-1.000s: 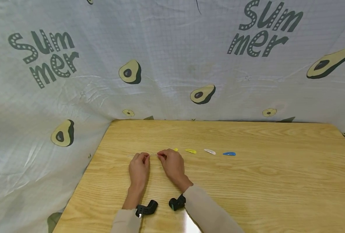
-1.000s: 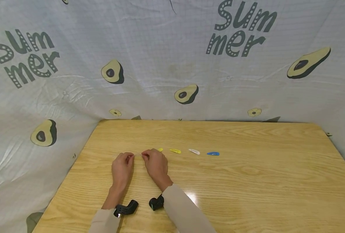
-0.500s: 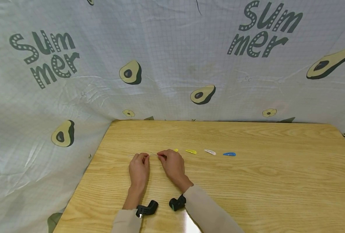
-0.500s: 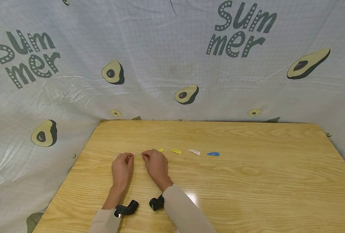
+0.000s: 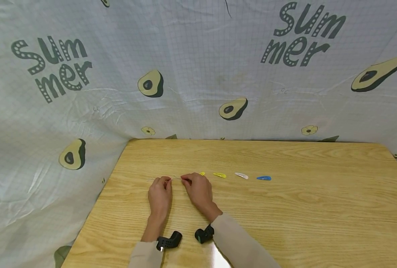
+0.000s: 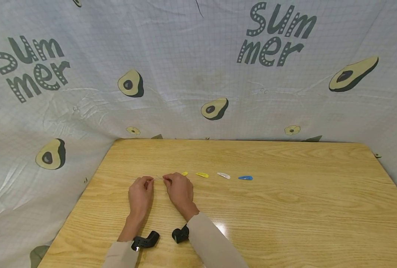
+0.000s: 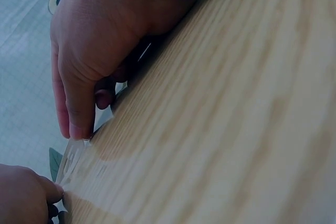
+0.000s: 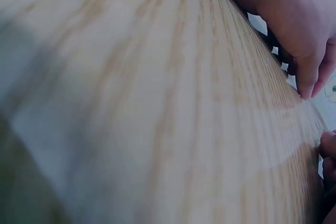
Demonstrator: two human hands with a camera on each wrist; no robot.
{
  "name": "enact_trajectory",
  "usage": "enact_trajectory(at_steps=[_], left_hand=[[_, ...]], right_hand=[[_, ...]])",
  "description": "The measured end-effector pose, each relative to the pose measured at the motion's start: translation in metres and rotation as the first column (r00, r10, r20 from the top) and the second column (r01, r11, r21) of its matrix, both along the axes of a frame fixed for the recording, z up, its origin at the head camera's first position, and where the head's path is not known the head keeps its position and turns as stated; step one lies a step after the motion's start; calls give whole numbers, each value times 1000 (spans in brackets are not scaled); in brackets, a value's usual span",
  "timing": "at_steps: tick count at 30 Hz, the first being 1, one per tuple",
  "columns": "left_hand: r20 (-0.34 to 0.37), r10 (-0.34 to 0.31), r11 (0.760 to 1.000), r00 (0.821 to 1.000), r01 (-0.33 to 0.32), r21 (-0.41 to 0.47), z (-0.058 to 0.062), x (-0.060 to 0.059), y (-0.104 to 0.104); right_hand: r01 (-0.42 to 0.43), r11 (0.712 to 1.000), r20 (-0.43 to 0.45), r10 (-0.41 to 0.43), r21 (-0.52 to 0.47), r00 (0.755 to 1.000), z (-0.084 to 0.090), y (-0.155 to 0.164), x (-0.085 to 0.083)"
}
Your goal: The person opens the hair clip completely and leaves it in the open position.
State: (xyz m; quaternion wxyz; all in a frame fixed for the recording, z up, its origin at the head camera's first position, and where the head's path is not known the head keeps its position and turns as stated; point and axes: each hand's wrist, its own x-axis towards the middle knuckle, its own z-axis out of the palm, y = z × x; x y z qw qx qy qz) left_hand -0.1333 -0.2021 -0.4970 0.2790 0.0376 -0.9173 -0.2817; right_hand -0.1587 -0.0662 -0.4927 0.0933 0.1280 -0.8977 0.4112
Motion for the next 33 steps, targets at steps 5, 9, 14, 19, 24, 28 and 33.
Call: enact_trajectory(at_steps=[5, 9, 14, 19, 24, 28, 33], left_hand=[[-6, 3, 1000, 1000, -3, 0, 0, 0, 0], [-12, 4, 1000, 1000, -4, 2, 0, 0, 0], [-16, -2, 1000, 1000, 2, 1, 1, 0, 0], [-17, 5, 1000, 1000, -5, 5, 2, 1, 0], [-23, 7, 1000, 1000, -6, 18, 2, 1, 1], [-42, 2, 999, 999, -1, 37, 2, 1, 2], [-104, 15, 997, 994, -8, 71, 0, 1, 3]], right_hand=[[-3, 1000, 15, 3, -15, 1000, 1, 0, 0], [-10, 1000, 14, 10, -16, 1000, 1, 0, 0], [-12, 1000, 6, 13, -15, 1000, 1, 0, 0], [-17, 1000, 8, 17, -18, 1000, 1, 0, 1], [-11, 999, 8, 11, -34, 1000, 2, 1, 1], [-9, 996, -21, 7, -93, 1000, 0, 2, 1], [-37, 973, -86, 18, -228, 996, -4, 7, 2]])
